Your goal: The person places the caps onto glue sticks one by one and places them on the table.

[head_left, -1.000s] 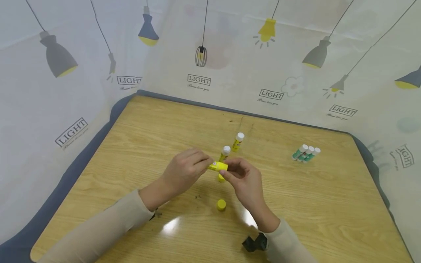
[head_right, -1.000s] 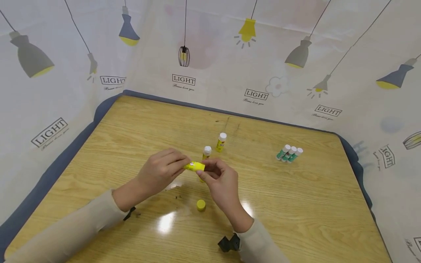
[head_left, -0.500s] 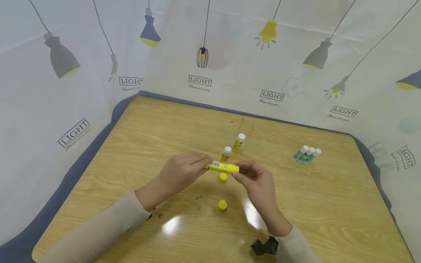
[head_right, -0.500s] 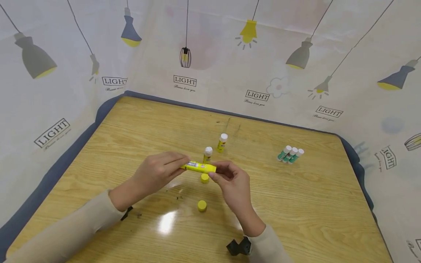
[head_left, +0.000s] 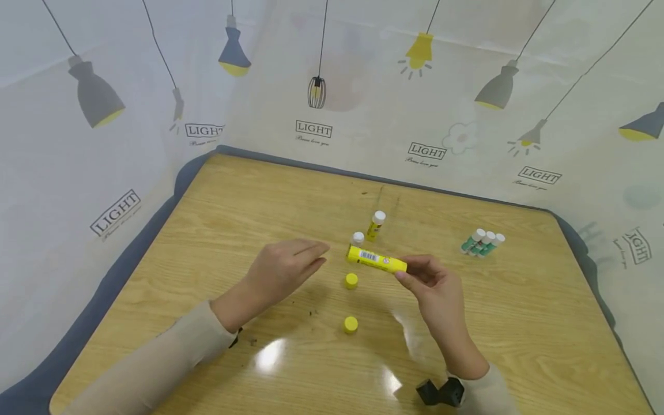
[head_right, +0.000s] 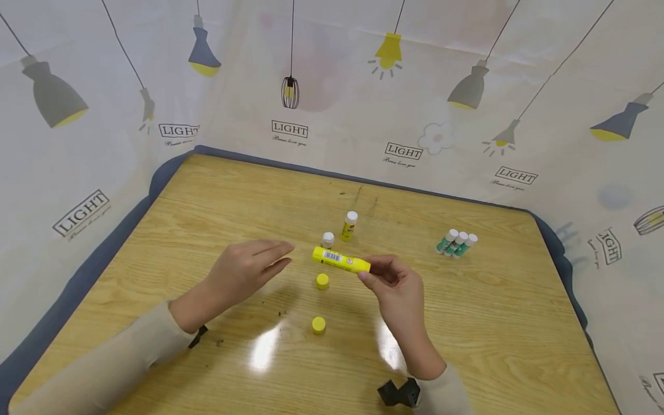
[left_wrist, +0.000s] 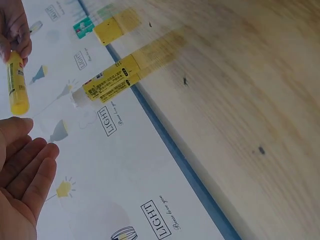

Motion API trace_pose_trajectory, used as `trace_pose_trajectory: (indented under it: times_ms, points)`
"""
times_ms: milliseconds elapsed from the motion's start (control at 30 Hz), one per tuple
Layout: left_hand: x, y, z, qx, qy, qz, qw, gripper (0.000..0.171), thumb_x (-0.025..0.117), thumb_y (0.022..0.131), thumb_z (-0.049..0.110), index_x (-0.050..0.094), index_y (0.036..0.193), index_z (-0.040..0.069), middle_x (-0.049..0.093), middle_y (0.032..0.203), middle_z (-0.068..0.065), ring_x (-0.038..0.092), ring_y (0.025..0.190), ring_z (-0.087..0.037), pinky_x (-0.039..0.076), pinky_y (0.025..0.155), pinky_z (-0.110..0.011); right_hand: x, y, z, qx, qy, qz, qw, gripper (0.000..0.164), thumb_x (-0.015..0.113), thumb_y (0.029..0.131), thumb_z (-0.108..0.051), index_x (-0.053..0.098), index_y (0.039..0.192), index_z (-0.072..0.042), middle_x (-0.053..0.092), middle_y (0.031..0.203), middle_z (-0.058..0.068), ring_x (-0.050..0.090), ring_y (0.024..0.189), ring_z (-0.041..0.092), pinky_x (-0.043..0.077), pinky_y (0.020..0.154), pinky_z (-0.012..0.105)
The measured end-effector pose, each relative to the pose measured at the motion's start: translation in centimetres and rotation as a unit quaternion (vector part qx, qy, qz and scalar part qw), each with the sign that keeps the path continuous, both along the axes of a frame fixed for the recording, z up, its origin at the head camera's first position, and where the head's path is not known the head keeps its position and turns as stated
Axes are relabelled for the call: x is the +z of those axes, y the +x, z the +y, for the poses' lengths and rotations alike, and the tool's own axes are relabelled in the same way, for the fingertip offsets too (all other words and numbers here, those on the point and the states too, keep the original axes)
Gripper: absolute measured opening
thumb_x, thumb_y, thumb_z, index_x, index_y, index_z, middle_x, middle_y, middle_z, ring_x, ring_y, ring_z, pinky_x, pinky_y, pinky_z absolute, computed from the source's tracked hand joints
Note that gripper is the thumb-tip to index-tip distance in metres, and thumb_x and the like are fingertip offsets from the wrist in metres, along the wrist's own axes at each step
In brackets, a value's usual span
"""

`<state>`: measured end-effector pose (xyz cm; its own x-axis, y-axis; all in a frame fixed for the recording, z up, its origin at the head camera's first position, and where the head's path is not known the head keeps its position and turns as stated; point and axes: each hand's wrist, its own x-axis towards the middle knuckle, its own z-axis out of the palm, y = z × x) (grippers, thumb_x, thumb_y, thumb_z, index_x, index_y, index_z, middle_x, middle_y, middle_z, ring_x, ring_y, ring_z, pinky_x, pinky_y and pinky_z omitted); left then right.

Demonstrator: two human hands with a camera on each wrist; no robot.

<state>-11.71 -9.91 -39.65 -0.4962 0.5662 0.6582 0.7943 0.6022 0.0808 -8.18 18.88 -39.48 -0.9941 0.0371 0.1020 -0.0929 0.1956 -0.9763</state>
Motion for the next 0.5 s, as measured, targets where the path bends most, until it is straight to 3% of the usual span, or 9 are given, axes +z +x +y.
trace_pose_trajectory:
  times_ms: [133,300,500]
  points:
    - [-0.4,-0.1,-0.1,0.01,0.005,-0.023,0.9997,0.024,0.07,0.084,0.015,0.069,0.106,0.007,0.069,0.099,-0.004,0.067,0.086,-0.014,0.055,0.072,-0.025,0.3,-0.1,1.5,-0.017,0.037,-0.005,0.999,0.029,0.074,0.079,-0.024,0.067,0.104,-0.009,0.066,0.104,0.006,0.063,0.092,0.021,0.055,0.074,0.027]
    - [-0.8,-0.3,-0.2,0.014,0.009,-0.024,0.9996,0.024,0.071,0.084,0.017,0.069,0.106,0.007,0.07,0.098,-0.003,0.067,0.085,-0.014,0.056,0.07,-0.026,0.6,-0.5,3.5,-0.033,0.107,-0.008,0.994,0.03,0.073,0.08,-0.032,0.067,0.103,-0.013,0.066,0.102,0.002,0.064,0.09,0.015,0.055,0.073,0.024]
    - [-1.1,-0.5,-0.3,0.014,0.012,-0.023,0.9996,0.024,0.071,0.084,0.018,0.07,0.105,0.008,0.07,0.098,-0.002,0.067,0.085,-0.013,0.056,0.069,-0.026,0.8,-1.5,6.0,-0.038,0.223,0.022,0.974,0.028,0.07,0.083,-0.033,0.069,0.104,-0.015,0.067,0.101,0.001,0.065,0.086,0.012,0.055,0.067,0.021]
